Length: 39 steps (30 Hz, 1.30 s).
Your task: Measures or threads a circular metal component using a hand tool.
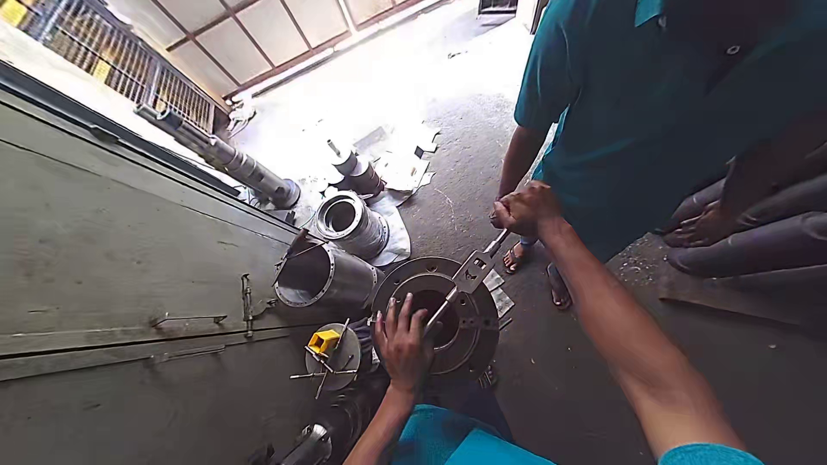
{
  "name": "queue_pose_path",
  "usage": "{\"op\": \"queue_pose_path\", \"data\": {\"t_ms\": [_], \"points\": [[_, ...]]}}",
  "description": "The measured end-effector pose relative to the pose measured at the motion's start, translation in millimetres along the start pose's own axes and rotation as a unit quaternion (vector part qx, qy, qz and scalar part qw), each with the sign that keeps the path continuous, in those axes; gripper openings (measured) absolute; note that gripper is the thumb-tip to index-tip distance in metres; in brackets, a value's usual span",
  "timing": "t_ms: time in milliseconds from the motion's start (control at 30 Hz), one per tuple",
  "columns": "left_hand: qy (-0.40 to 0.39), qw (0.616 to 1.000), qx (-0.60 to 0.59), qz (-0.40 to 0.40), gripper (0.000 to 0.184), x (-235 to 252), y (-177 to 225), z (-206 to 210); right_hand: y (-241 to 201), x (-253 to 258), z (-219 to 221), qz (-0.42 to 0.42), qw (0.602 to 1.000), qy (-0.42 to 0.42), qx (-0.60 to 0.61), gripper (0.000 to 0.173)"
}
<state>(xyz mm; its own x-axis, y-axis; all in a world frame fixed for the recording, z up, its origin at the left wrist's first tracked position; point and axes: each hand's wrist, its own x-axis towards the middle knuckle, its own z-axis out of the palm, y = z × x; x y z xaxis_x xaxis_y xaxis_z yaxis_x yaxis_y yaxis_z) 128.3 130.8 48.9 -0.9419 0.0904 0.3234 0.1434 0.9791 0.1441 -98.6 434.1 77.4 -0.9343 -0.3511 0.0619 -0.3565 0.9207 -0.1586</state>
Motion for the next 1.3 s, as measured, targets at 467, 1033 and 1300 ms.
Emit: {"op": "queue_pose_path", "data": {"t_ms": [467, 1033, 1300], "points": [[0.061, 0.995, -0.064, 0.041, 0.044, 51.9, -45.9, 17.6, -12.7, -65.6, 5.1, 0.119, 0.988, 0.095, 0.029, 0.058], [-0.095, 0.956, -0.273, 0.05, 0.049, 28.5, -35.6, 7.5, 31.9, -41.3, 0.8, 0.051, 0.991, 0.116, 0.031, 0.047], [-0.122, 0.918, -0.356, 0.123, 0.05, -19.3, -0.7, -10.1, 1.8, 27.7, -17.0, 0.072, 0.993, -0.086, 0.038, 0.043]]}}
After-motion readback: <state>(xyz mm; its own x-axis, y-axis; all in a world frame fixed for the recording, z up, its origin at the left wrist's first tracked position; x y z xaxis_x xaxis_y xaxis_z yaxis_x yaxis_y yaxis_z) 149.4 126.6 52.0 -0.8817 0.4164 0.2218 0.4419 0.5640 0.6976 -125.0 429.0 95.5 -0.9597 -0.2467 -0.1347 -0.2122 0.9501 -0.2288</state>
